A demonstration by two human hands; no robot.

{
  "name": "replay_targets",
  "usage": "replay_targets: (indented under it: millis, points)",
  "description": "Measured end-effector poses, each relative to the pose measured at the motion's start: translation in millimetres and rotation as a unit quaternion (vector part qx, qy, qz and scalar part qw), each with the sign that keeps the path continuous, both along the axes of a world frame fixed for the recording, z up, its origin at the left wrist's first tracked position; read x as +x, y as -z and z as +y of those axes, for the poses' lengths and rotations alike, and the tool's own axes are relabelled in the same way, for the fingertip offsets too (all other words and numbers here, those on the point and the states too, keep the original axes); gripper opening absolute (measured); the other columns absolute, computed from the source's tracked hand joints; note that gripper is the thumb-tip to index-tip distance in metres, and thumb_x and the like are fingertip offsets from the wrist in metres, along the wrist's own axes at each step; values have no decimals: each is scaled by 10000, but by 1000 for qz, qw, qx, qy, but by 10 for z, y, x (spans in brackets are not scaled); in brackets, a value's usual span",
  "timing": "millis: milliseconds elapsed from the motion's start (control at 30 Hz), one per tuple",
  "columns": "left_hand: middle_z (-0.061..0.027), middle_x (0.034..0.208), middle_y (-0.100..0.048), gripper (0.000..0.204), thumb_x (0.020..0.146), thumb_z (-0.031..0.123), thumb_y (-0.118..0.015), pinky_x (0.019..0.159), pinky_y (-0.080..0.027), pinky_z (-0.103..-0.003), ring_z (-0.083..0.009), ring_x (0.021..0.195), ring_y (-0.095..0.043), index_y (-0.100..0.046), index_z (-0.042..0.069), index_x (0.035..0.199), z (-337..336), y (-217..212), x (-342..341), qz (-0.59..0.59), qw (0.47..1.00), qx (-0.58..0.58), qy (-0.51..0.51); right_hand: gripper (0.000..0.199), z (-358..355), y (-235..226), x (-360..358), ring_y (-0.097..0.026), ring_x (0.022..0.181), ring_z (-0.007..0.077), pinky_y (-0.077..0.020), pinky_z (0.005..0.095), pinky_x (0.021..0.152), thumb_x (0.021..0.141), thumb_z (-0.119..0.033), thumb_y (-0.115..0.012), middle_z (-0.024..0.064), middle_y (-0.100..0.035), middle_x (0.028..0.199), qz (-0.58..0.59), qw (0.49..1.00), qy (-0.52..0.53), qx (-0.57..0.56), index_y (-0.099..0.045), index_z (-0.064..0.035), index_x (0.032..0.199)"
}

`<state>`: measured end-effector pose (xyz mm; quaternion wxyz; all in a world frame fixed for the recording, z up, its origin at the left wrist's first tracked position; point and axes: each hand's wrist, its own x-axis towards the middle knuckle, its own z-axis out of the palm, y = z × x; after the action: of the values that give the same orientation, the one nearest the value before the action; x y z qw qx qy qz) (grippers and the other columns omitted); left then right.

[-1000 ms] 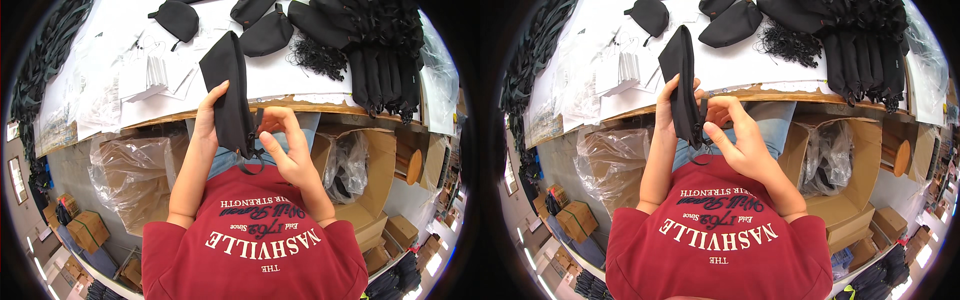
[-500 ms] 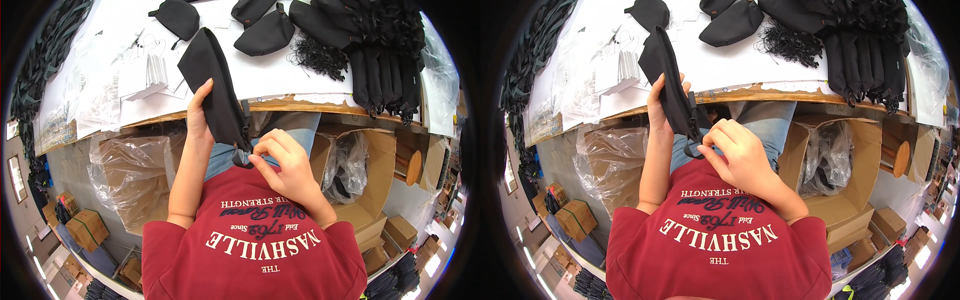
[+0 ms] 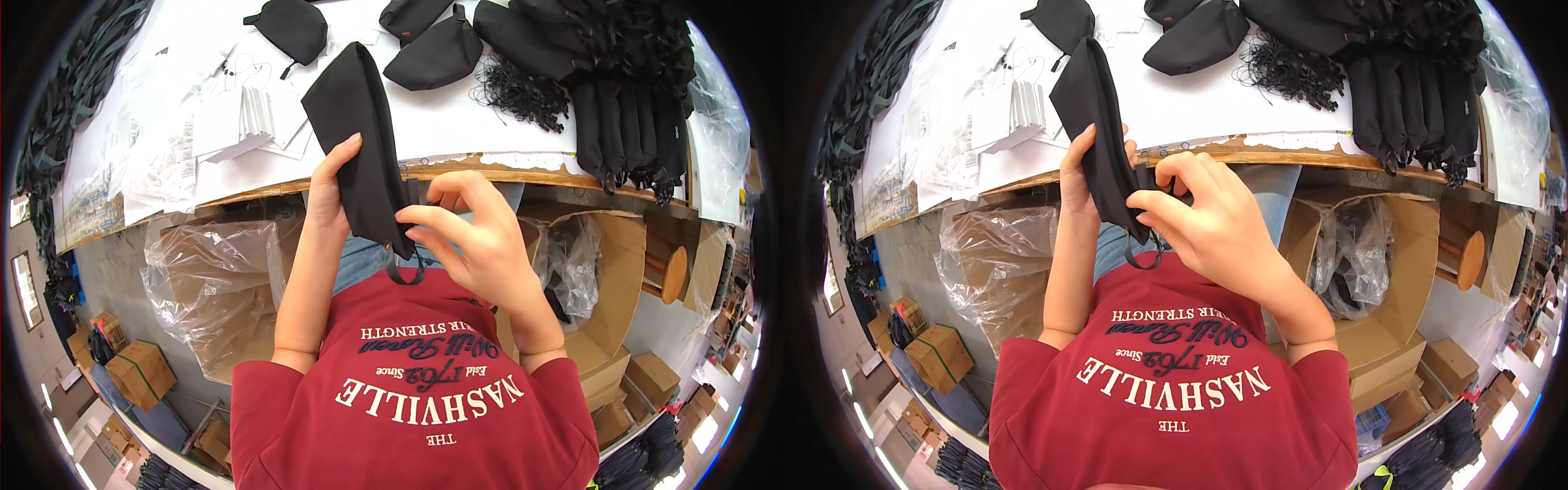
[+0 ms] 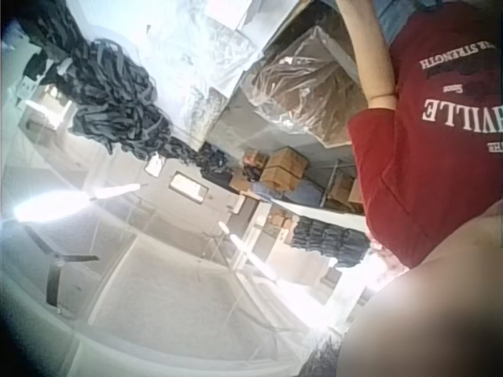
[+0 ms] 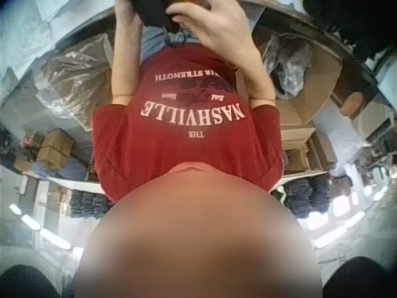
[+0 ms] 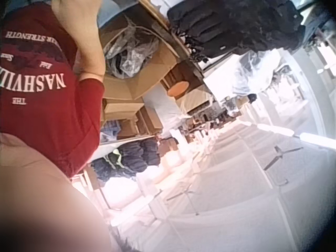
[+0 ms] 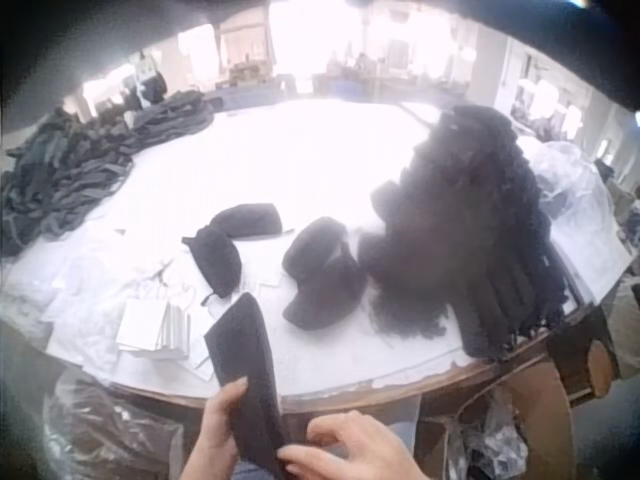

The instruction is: Insert a tag and a small packet into black eyeglass cases and zip them closed.

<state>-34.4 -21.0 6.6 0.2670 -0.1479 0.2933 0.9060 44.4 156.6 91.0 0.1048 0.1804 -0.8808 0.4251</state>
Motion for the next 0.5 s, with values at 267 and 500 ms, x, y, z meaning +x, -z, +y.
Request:
replay_targets:
  millis: [267, 500]
  points:
    - [-139, 708, -539, 322, 915, 299, -529, 567, -478, -289, -207, 633, -518, -552, -19, 966, 6, -19, 6, -2, 1000, 6, 12, 133, 12, 1, -46, -504, 747, 218, -427, 325, 665, 710, -59, -685, 41, -520, 850, 20, 998, -64, 22, -596, -46, 808]
    - [-119, 668, -533, 279, 919, 282, -530, 502, -461, -268, -181, 584, -505, -564, 9, 871, 45, 37, -34, -18, 999, 1, 27, 161, 17, 10, -40, -514, 748, 218, -438, 324, 661, 670, -41, -716, 35, -547, 831, 11, 997, -63, 34, -627, -62, 803]
